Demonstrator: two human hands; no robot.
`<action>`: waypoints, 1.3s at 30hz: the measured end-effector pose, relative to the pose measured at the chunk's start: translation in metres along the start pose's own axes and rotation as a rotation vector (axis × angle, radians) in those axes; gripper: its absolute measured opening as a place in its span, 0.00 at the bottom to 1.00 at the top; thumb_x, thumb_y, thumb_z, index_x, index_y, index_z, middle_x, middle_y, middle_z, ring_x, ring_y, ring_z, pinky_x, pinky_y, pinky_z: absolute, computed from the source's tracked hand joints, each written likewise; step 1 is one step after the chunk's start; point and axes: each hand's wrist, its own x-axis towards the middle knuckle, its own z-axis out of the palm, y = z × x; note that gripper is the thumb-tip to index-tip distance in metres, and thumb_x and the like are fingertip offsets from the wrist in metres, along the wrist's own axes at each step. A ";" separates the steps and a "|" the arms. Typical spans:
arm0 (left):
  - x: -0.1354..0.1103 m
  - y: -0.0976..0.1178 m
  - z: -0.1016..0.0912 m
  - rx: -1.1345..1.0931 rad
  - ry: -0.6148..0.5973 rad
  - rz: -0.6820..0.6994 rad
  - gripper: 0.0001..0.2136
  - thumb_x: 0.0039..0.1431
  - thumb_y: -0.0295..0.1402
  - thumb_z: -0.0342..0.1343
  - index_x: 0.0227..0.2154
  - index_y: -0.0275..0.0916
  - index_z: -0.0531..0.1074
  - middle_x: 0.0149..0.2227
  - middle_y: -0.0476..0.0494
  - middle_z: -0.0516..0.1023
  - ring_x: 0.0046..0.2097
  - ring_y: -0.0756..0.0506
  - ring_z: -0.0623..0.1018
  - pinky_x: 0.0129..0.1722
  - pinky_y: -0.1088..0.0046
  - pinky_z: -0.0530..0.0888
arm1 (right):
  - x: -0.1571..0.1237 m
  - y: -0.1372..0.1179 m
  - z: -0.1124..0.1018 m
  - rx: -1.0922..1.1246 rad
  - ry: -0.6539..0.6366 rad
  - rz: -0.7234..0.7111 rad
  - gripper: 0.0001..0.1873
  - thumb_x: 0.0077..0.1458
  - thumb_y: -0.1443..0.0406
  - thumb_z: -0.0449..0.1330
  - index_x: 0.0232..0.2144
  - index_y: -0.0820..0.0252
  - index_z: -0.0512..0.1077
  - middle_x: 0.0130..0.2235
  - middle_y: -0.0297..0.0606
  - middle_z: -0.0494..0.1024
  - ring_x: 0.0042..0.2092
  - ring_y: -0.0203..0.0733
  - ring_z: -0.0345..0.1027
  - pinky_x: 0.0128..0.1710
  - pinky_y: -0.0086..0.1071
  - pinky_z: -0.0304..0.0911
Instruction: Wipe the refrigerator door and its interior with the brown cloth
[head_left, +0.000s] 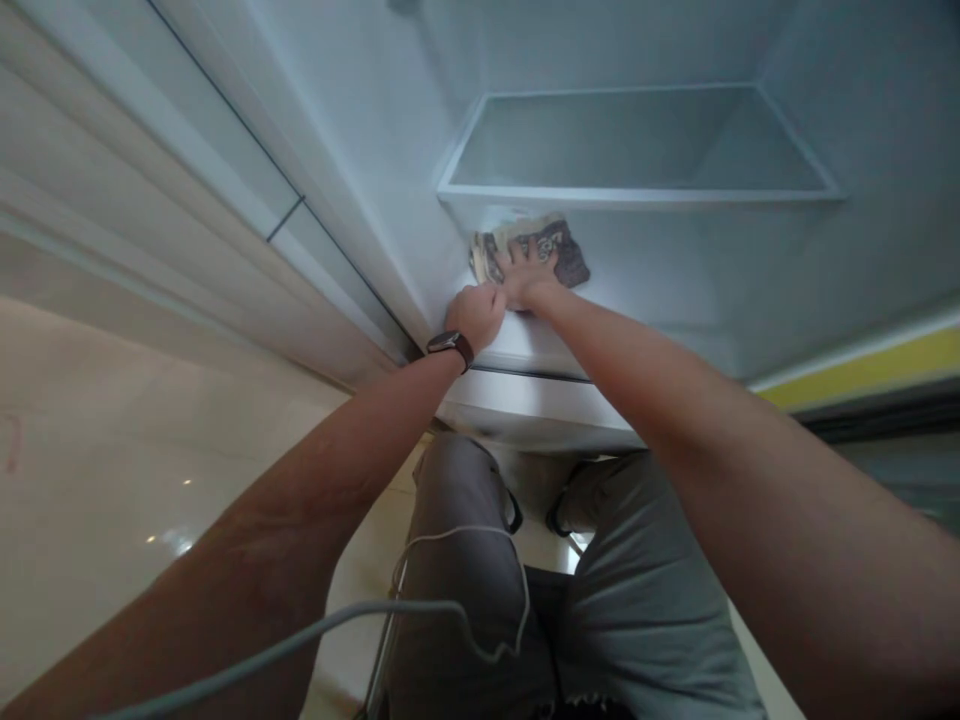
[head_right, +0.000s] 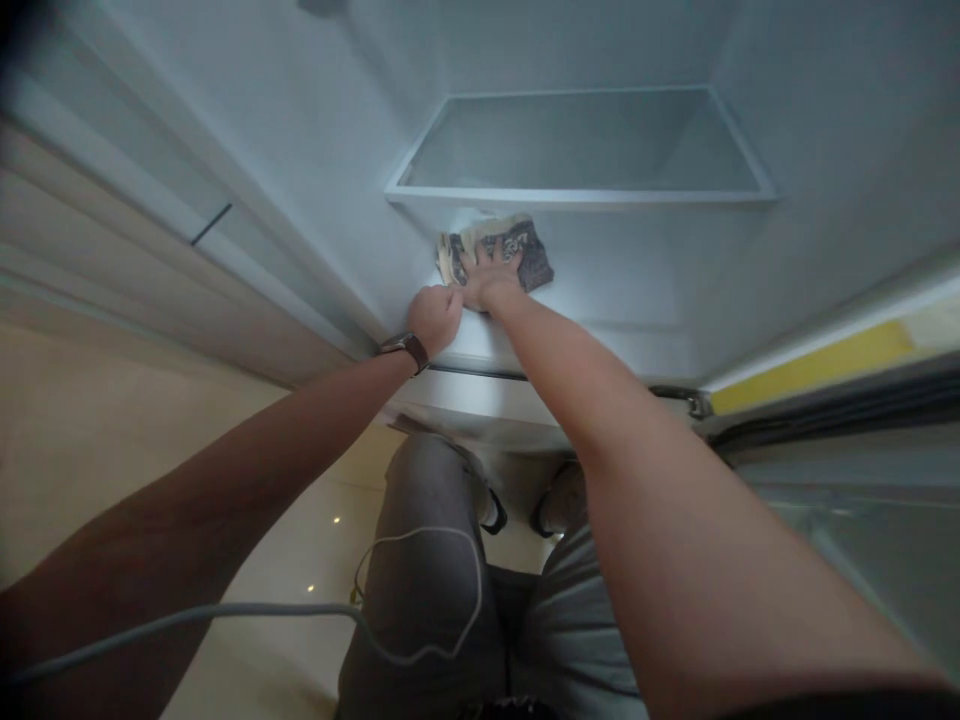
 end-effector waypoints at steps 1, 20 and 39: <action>-0.001 0.000 0.000 0.016 0.019 -0.010 0.24 0.77 0.39 0.39 0.41 0.36 0.82 0.46 0.30 0.83 0.47 0.37 0.79 0.43 0.65 0.67 | -0.009 -0.002 0.000 0.002 -0.021 0.009 0.40 0.70 0.49 0.48 0.77 0.53 0.44 0.78 0.47 0.36 0.77 0.73 0.21 0.65 0.81 0.24; -0.005 -0.001 0.000 0.090 0.116 0.017 0.32 0.75 0.45 0.35 0.35 0.37 0.85 0.39 0.29 0.84 0.39 0.37 0.80 0.34 0.63 0.59 | -0.121 0.053 -0.016 0.176 0.385 0.074 0.26 0.65 0.58 0.48 0.62 0.57 0.69 0.67 0.49 0.67 0.67 0.58 0.56 0.63 0.56 0.61; -0.010 0.006 -0.012 0.091 0.067 0.022 0.25 0.72 0.43 0.42 0.28 0.39 0.80 0.35 0.33 0.83 0.38 0.39 0.79 0.33 0.66 0.58 | -0.159 0.094 0.010 0.082 0.349 0.358 0.20 0.67 0.63 0.47 0.54 0.56 0.72 0.60 0.52 0.72 0.63 0.57 0.61 0.59 0.54 0.62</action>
